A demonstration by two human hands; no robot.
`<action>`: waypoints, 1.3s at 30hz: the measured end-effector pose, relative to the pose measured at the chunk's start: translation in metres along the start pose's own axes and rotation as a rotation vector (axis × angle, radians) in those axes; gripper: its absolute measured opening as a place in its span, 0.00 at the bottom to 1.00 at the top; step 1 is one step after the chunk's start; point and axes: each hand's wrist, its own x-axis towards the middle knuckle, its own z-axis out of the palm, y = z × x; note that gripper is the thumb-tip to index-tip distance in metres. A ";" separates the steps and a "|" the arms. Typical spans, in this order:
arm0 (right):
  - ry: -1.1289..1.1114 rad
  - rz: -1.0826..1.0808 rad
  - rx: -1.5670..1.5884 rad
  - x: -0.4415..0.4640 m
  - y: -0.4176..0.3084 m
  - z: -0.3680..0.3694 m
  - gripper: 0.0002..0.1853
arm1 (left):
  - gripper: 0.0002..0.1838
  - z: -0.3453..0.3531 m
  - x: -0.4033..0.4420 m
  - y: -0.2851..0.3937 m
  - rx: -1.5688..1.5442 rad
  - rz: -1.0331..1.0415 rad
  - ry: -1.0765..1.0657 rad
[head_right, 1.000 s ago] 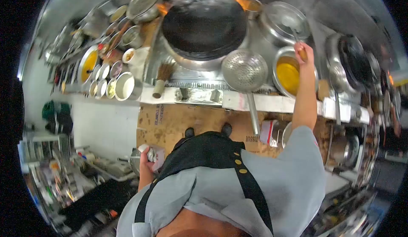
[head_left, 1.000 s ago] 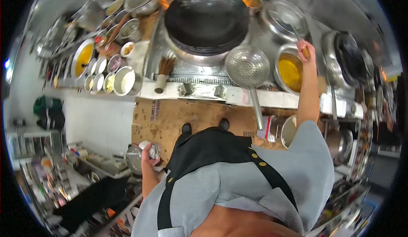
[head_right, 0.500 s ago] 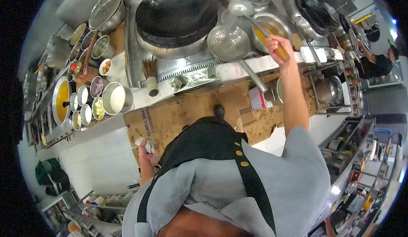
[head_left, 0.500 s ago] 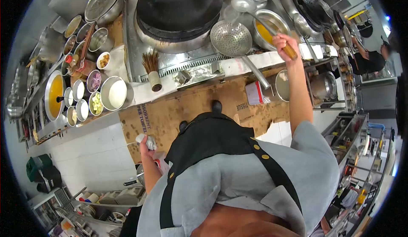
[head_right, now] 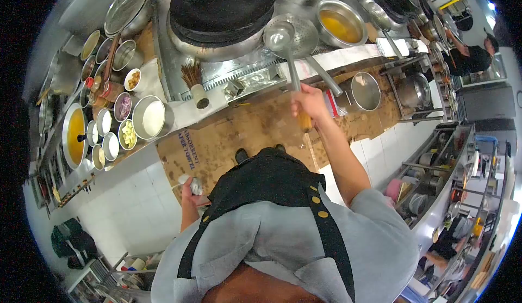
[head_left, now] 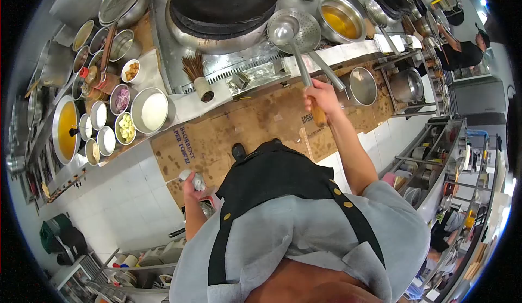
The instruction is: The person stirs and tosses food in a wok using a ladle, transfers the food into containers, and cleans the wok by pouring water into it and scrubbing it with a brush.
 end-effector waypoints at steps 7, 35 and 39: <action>0.406 -0.374 -0.954 -0.005 0.033 -0.024 0.30 | 0.10 0.026 0.041 -0.020 0.343 -0.164 -0.005; 0.227 -0.637 -1.258 0.137 -0.005 -0.208 0.06 | 0.26 0.319 -0.056 -0.061 0.074 0.238 -0.481; -0.516 -0.497 -0.715 0.084 0.100 -0.166 0.09 | 0.38 0.385 -0.061 -0.027 0.057 0.297 -0.908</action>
